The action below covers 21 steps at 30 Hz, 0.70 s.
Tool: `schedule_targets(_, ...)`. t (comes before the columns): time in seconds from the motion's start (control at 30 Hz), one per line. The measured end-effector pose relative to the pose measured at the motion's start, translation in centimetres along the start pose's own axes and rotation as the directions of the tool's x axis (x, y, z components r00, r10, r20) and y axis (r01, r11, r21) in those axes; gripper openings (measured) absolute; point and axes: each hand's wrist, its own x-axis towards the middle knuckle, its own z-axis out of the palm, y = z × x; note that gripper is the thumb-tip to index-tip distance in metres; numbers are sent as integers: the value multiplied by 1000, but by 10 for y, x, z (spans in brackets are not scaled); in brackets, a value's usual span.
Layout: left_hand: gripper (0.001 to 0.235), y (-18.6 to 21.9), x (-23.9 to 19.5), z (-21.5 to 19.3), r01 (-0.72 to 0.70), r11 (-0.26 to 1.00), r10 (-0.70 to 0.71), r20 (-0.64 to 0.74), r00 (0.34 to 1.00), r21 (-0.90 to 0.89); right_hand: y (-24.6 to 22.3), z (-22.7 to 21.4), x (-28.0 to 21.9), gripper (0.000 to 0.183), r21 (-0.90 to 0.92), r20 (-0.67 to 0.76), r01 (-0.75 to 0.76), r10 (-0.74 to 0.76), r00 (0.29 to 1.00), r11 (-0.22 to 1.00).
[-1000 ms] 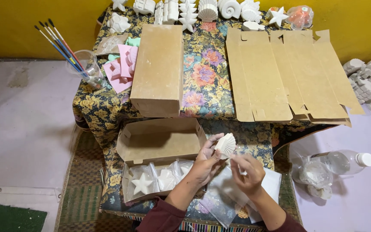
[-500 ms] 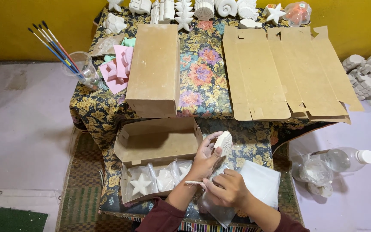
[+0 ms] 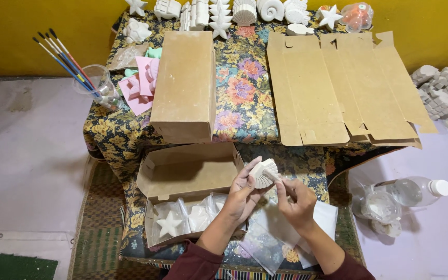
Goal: The person smooths a white shell-shaped object with a small tool, then places it into a clear plastic bag. They arrange several bagged items inside a cardboard box, close the box, and then fold and assemble a flat cardboard sheet into a new box.
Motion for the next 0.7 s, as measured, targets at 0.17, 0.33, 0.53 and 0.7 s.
schedule_targets(0.17, 64, -9, 5, -10, -173, 982, 169, 57, 984, 79, 4, 0, 13, 9, 27, -110, -254, 256, 960, 967)
schedule_targets(0.33, 60, 19, -16, 25, -261, 701, 278, 84, 957, 664, 2, -13, 42, 13, -303, 151, -339, 396, 906, 891)
schedule_targets(0.53, 37, 8, -26, 27, -302, 232, 270, 237, 933, 925, 14, -26, 42, 33, -289, 234, -225, 297, 926, 930)
schedule_targets(0.7, 51, 7, -25, 43, -310, 199, 109, 293, 950, 930, -29, -59, 56, 47, 387, 605, -730, 443, 662, 563)
